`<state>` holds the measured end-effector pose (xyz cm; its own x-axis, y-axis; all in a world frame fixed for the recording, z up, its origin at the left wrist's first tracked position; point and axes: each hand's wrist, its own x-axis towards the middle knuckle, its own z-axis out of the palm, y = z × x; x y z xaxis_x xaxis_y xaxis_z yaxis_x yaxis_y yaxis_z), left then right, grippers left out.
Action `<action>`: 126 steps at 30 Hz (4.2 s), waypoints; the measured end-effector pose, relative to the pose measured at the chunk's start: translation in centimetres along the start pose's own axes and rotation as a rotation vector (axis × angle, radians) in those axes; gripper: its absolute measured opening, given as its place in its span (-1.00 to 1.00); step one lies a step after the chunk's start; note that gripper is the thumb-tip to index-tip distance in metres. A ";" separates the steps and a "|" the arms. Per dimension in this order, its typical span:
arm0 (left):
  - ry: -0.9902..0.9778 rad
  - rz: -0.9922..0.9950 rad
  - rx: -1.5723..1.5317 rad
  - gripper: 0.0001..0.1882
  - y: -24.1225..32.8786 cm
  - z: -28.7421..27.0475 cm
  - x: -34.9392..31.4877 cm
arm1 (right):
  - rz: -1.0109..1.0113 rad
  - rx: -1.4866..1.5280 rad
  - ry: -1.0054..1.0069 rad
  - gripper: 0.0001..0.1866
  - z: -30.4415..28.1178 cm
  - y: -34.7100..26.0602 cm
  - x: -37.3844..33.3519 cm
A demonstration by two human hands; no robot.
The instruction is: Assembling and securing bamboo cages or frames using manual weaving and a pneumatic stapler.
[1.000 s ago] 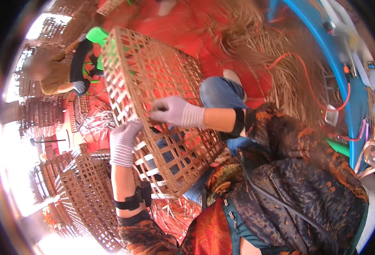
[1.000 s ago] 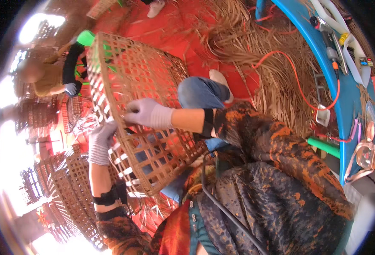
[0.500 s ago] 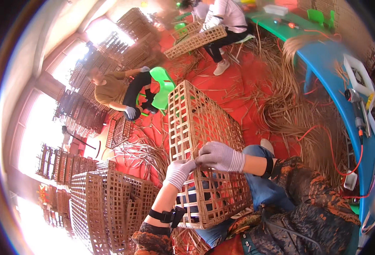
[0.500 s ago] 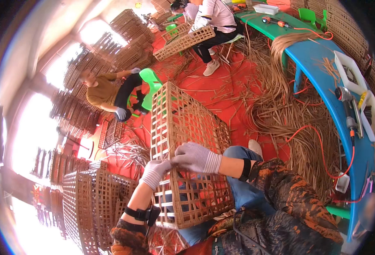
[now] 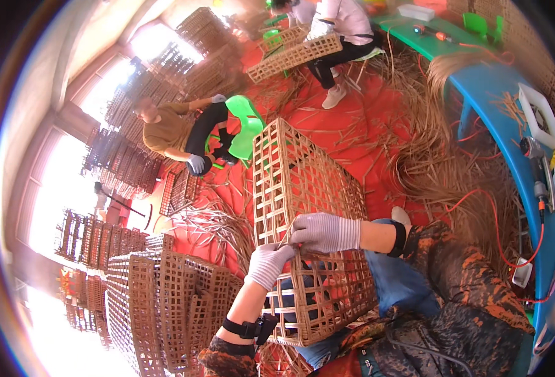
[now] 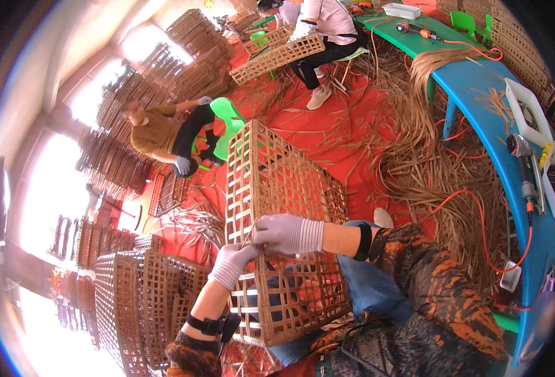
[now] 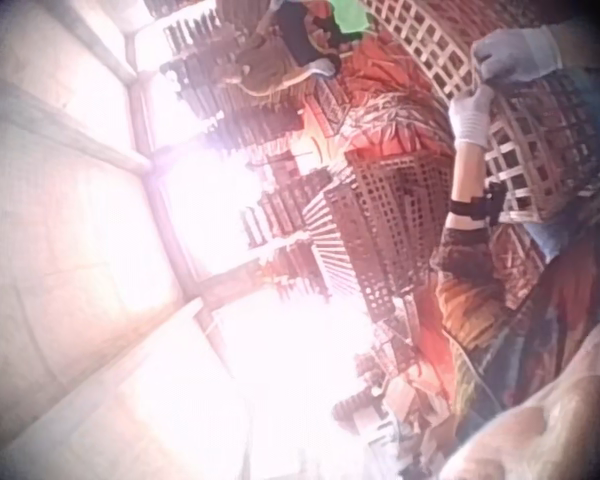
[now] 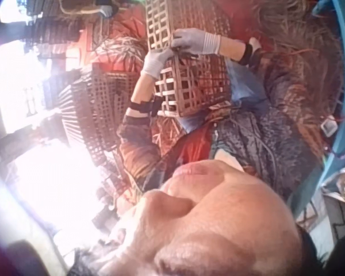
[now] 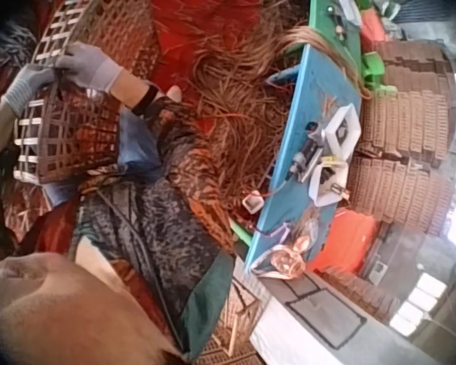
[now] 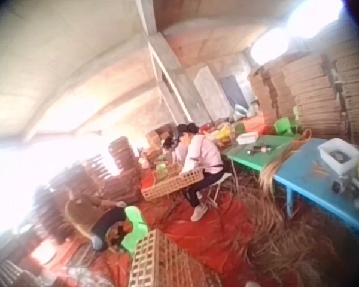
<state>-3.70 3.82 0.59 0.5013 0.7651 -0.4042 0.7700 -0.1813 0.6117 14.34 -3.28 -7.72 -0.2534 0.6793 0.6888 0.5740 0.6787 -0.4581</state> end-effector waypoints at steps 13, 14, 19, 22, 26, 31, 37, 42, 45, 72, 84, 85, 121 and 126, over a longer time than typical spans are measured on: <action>-0.023 0.040 -0.162 -0.65 -1.0 -0.2 0.8 | -0.024 0.103 -0.097 -0.68 -0.7 0.9 0.8; -0.032 0.045 -0.204 -0.65 -1.6 -0.1 0.9 | -0.033 0.107 -0.104 -0.68 -0.6 0.9 1.0; -0.038 0.028 -0.184 -0.66 -1.6 -0.2 0.1 | -0.014 0.095 -0.154 -0.65 -0.7 0.2 1.3; -0.058 -0.012 -0.121 -0.66 -1.2 -0.3 -0.5 | -0.016 0.084 -0.153 -0.65 -0.5 0.0 1.1; -0.041 -0.047 -0.113 -0.64 -1.3 -0.3 0.1 | 0.047 0.047 -0.230 -0.73 -0.5 0.4 1.5; 0.096 0.011 0.100 -0.63 -4.6 -0.8 2.7 | -0.186 -0.114 -0.052 -0.70 0.6 1.3 2.7; 0.022 0.035 -0.241 -0.67 -3.4 -0.6 1.9 | -0.166 -0.001 -0.074 -0.77 1.6 2.2 2.6; 0.009 -0.013 -0.181 -0.69 -1.9 0.2 1.2 | -0.175 0.039 -0.009 -0.73 1.5 2.1 0.7; 0.021 0.012 -0.251 -0.74 -2.1 0.4 0.5 | -0.167 0.019 0.089 -0.73 2.4 1.5 0.0; 0.029 -0.066 -0.281 -0.79 -1.9 0.1 1.0 | 0.826 0.525 0.215 -0.61 5.2 -1.9 -3.0; 0.019 -0.088 -0.280 -0.82 -2.3 0.1 1.0 | -0.048 -0.112 0.268 -0.76 2.1 -1.6 -2.2; 0.019 -0.061 -0.304 -0.81 -2.7 0.3 1.2 | -0.110 -0.193 0.234 -0.73 1.8 -1.3 -2.2; -0.025 -0.110 -0.517 -0.84 -0.5 -0.1 -0.3 | 0.542 0.307 0.198 -0.71 3.0 -2.2 -2.7; -0.023 0.033 -0.383 -0.83 -3.2 0.2 0.7 | 0.785 0.412 0.097 -0.65 3.4 -3.4 -2.3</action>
<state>-5.75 4.76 -1.81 0.5358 0.7475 -0.3926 0.5521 0.0417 0.8328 10.34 -6.20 -9.66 0.1734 0.9766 0.1272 0.2244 0.0865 -0.9706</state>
